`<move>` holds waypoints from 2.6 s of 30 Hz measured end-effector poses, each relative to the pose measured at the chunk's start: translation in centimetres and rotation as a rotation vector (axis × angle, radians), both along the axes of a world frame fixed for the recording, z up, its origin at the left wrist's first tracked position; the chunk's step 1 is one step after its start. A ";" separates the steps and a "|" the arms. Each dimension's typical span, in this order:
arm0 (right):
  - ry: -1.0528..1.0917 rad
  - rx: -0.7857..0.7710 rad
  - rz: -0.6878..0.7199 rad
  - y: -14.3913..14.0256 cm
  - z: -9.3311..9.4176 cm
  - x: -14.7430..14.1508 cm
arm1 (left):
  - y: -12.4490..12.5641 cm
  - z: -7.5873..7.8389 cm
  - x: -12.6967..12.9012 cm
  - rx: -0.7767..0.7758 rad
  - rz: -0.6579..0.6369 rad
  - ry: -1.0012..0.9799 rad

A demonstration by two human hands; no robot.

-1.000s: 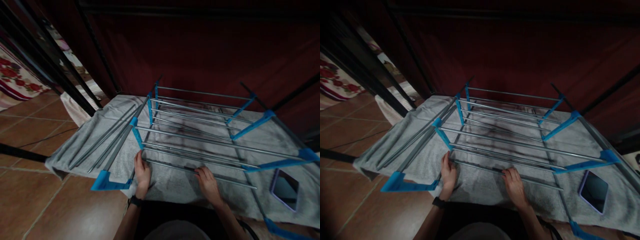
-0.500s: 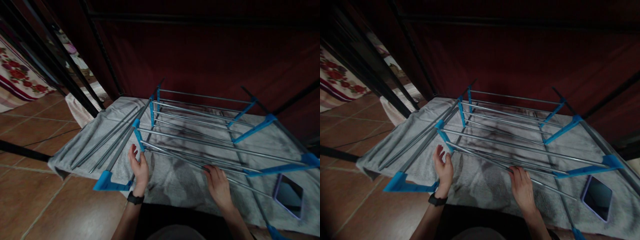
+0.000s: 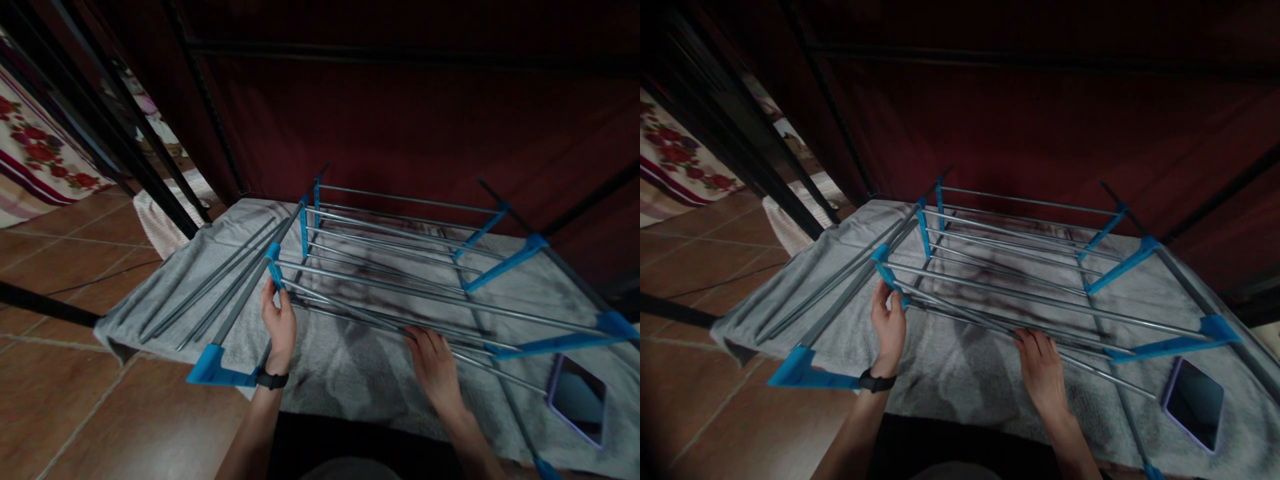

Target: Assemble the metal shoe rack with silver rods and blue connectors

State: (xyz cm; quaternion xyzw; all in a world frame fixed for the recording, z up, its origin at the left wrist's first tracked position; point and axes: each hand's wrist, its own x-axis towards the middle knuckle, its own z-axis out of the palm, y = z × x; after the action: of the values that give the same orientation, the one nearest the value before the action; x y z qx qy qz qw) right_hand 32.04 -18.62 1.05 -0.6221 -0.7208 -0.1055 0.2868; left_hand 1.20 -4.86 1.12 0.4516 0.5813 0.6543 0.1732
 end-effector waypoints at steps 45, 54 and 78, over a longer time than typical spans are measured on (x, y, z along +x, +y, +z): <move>0.019 0.029 -0.005 4.3 4.1 0.0 | -1.5 5.1 8.6 0.501 -0.649 1.143; 0.195 0.210 -0.057 2.6 4.1 0.5 | -0.7 5.3 8.8 0.406 -0.699 1.259; 1.458 0.475 -0.174 -0.8 0.5 17.4 | -0.4 5.4 8.5 0.416 -0.693 1.273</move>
State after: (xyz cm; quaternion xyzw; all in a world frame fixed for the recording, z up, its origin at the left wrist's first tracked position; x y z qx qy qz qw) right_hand 49.39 -19.38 1.52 -0.5107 -0.2561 0.1567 0.8056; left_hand 9.66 -5.27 6.48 0.9230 0.2580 0.2713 -0.0891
